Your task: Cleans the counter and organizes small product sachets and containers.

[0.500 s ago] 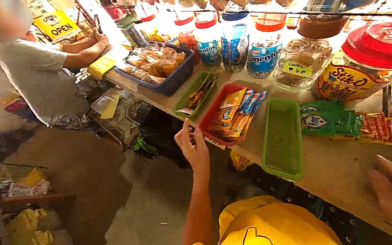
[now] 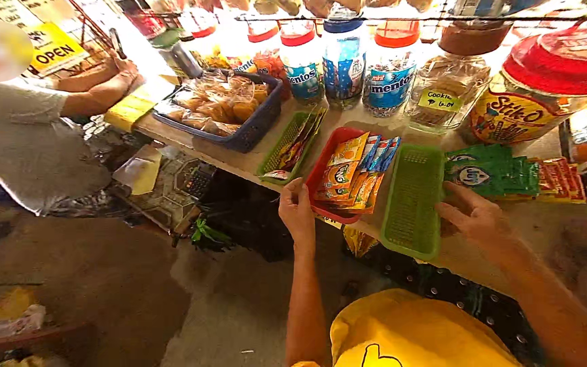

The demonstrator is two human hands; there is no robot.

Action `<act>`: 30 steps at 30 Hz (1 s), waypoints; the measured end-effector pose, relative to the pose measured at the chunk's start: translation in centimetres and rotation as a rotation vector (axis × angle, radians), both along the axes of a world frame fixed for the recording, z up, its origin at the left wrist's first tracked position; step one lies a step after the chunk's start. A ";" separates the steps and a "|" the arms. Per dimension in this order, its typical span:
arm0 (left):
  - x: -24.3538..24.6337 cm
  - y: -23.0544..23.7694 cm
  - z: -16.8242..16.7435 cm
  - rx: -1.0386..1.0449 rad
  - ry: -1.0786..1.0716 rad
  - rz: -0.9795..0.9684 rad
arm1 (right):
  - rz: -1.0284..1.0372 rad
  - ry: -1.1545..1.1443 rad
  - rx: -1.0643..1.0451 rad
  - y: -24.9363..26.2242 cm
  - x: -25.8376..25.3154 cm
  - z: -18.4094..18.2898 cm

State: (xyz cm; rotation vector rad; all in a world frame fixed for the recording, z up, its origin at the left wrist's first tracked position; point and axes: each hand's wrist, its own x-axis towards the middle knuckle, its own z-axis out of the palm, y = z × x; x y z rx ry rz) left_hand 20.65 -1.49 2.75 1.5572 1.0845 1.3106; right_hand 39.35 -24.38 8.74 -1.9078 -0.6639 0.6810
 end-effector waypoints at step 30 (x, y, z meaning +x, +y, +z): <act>3.0 -9.0 8.2 0.594 0.145 -0.485 | -0.238 -0.976 -0.238 -13.2 2.6 -0.6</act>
